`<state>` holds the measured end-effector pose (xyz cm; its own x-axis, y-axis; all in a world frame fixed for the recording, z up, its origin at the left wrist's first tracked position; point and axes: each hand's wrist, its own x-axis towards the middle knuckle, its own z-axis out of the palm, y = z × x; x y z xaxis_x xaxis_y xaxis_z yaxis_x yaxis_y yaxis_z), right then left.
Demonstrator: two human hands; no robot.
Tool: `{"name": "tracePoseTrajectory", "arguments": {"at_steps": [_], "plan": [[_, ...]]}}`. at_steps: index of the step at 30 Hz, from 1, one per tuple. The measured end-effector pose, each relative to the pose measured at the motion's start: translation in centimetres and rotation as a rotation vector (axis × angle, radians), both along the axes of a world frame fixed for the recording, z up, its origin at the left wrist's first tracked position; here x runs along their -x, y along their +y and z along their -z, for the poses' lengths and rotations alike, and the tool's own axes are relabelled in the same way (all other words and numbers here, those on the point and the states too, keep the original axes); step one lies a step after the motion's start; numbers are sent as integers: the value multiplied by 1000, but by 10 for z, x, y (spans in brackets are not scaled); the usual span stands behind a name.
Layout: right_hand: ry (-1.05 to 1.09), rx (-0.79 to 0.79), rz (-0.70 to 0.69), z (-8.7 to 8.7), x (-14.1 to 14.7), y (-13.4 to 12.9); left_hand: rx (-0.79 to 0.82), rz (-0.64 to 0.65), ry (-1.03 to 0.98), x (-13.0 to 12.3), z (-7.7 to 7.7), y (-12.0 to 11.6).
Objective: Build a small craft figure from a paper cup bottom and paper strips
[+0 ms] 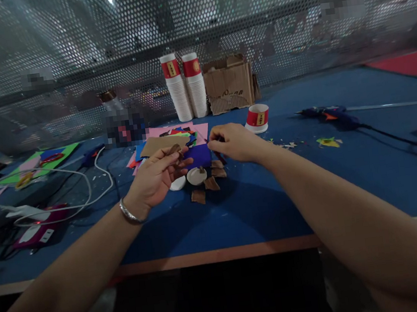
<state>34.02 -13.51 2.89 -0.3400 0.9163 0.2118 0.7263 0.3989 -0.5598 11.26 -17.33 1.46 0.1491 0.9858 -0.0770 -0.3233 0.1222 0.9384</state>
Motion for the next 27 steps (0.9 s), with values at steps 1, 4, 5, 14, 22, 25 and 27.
{"name": "tracePoseTrajectory", "arguments": {"at_steps": [1, 4, 5, 14, 22, 25, 27], "plan": [[72, 18, -45, 0, 4, -3, 4, 8, -15, 0, 1, 1], [254, 130, -173, 2, 16, -13, -2, 54, -71, -1, 1, 2], [303, 169, -203, 3, 19, -16, -12, 74, -88, -2, 1, 3], [622, 279, -259, 9, 37, -26, -66, 73, -119, -3, -3, -2], [565, 26, -133, 10, 38, -27, -65, 47, -133, -4, -3, -5], [583, 30, -121, 8, 38, -30, -47, 33, -117, -2, -4, -4], [613, 54, -137, 8, 39, -31, -31, 26, -122, -2, -5, -4]]}}
